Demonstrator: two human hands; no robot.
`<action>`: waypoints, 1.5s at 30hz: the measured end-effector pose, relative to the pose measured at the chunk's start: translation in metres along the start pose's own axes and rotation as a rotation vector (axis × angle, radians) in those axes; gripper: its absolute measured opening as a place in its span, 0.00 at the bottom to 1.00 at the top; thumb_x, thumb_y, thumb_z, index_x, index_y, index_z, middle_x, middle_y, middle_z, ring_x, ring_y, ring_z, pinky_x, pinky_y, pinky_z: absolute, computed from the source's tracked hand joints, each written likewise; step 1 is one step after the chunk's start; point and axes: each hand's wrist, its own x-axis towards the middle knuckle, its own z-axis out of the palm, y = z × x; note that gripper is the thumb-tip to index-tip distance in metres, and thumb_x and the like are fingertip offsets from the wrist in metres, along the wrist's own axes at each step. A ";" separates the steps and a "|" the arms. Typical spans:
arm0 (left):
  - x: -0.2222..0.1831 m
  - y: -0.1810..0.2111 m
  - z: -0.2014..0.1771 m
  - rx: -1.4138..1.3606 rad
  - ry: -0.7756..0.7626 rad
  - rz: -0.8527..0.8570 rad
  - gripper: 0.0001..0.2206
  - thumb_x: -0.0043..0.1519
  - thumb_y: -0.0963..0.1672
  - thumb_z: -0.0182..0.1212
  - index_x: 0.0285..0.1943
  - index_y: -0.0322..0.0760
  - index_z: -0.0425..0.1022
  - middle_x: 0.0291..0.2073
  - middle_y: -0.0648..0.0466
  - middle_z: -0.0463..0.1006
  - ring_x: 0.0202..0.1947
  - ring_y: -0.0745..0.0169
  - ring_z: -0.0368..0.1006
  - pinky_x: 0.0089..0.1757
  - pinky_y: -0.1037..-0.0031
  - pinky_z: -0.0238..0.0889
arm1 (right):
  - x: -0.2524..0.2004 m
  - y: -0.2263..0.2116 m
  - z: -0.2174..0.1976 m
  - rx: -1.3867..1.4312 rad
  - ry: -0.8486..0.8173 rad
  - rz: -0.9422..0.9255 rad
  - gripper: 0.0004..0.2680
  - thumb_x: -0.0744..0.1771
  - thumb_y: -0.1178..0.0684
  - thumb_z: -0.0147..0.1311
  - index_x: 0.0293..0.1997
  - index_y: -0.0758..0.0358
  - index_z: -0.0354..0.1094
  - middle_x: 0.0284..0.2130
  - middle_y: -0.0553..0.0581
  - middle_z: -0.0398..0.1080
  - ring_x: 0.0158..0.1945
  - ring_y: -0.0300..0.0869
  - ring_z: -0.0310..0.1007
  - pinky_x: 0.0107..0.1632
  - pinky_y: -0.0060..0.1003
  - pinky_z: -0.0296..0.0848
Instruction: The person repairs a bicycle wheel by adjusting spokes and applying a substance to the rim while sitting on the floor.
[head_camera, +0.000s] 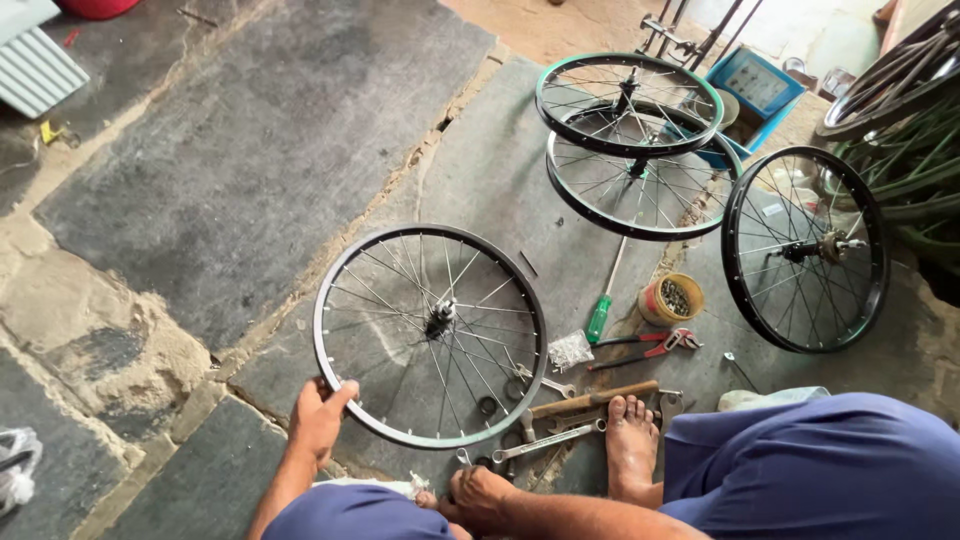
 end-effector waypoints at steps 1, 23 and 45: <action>0.001 0.015 0.002 -0.079 -0.012 -0.045 0.18 0.57 0.43 0.68 0.52 0.26 0.72 0.39 0.49 0.80 0.37 0.61 0.77 0.40 0.70 0.71 | -0.006 -0.002 -0.010 0.015 -0.005 0.012 0.30 0.66 0.47 0.55 0.79 0.54 0.48 0.38 0.73 0.70 0.38 0.61 0.75 0.35 0.49 0.74; -0.053 0.297 0.140 0.488 0.039 0.549 0.18 0.59 0.50 0.60 0.54 0.40 0.69 0.36 0.47 0.81 0.40 0.48 0.80 0.44 0.58 0.70 | -0.011 0.101 -0.009 0.323 0.064 0.079 0.08 0.62 0.48 0.59 0.37 0.60 0.71 0.27 0.62 0.74 0.32 0.54 0.77 0.36 0.48 0.74; -0.052 0.290 0.128 0.517 0.134 0.812 0.18 0.65 0.47 0.60 0.58 0.31 0.66 0.40 0.39 0.80 0.39 0.36 0.78 0.38 0.54 0.71 | 0.144 0.039 0.018 -0.033 0.438 -0.106 0.18 0.64 0.49 0.59 0.62 0.49 0.68 0.61 0.59 0.65 0.60 0.55 0.64 0.49 0.57 0.69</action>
